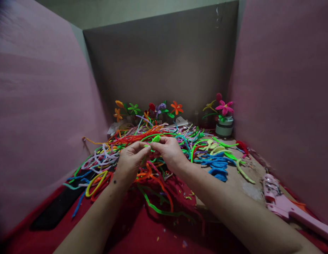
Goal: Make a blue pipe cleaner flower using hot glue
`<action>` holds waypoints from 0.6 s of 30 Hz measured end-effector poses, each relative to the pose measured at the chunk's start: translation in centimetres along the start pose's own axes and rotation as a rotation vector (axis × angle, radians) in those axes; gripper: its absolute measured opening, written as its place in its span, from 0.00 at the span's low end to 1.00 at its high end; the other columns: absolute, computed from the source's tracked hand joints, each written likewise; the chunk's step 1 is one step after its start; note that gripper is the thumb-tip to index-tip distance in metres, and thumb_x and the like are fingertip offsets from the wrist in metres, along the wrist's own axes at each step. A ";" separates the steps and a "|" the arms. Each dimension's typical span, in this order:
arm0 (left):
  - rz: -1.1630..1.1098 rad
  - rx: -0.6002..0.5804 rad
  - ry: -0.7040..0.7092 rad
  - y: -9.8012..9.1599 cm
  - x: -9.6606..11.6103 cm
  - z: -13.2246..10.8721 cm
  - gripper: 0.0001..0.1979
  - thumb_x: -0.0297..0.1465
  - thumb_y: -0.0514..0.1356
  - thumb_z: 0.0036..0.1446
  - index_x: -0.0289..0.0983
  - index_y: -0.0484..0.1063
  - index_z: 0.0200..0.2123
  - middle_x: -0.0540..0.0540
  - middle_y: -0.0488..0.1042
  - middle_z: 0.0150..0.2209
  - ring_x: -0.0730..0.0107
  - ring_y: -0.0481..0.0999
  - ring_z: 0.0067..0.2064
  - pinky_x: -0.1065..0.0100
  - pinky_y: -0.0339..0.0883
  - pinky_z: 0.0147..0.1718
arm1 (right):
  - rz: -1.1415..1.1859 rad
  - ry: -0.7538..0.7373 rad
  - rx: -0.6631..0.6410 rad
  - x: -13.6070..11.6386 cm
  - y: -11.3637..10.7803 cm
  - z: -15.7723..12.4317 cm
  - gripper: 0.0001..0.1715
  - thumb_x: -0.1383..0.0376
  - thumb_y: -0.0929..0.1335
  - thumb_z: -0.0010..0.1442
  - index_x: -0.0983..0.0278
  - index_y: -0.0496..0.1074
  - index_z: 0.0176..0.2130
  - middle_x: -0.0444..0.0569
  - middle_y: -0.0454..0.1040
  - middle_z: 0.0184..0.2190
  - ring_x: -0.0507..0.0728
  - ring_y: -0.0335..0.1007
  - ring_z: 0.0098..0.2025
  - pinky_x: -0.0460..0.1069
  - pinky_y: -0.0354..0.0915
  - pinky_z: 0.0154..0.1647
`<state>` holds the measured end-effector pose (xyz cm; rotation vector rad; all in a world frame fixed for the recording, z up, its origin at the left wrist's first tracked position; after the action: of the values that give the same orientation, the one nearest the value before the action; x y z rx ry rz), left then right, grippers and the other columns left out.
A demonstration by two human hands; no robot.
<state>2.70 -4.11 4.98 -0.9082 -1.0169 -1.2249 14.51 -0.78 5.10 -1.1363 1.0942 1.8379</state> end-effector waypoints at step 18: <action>0.009 0.031 -0.061 -0.1 0.9 -0.3 0.07 0.31 0.60 0.43 0.35 0.65 0.21 0.57 0.62 0.12 0.81 0.57 0.14 0.76 0.50 0.14 | -0.220 -0.093 0.092 -0.1 -0.6 0.2 0.17 0.56 0.69 0.48 0.67 0.70 0.20 0.42 0.64 0.14 0.48 0.57 0.18 0.46 0.54 0.20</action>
<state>2.73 -4.71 5.77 -0.9302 -1.0764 -1.1764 15.06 -0.36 5.09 -1.0619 0.9504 1.6367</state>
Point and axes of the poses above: each hand's wrist, its own z-axis towards the middle knuckle, its own y-axis out of the palm, x = y × z, the point moved 1 cm from there along z, towards the middle knuckle
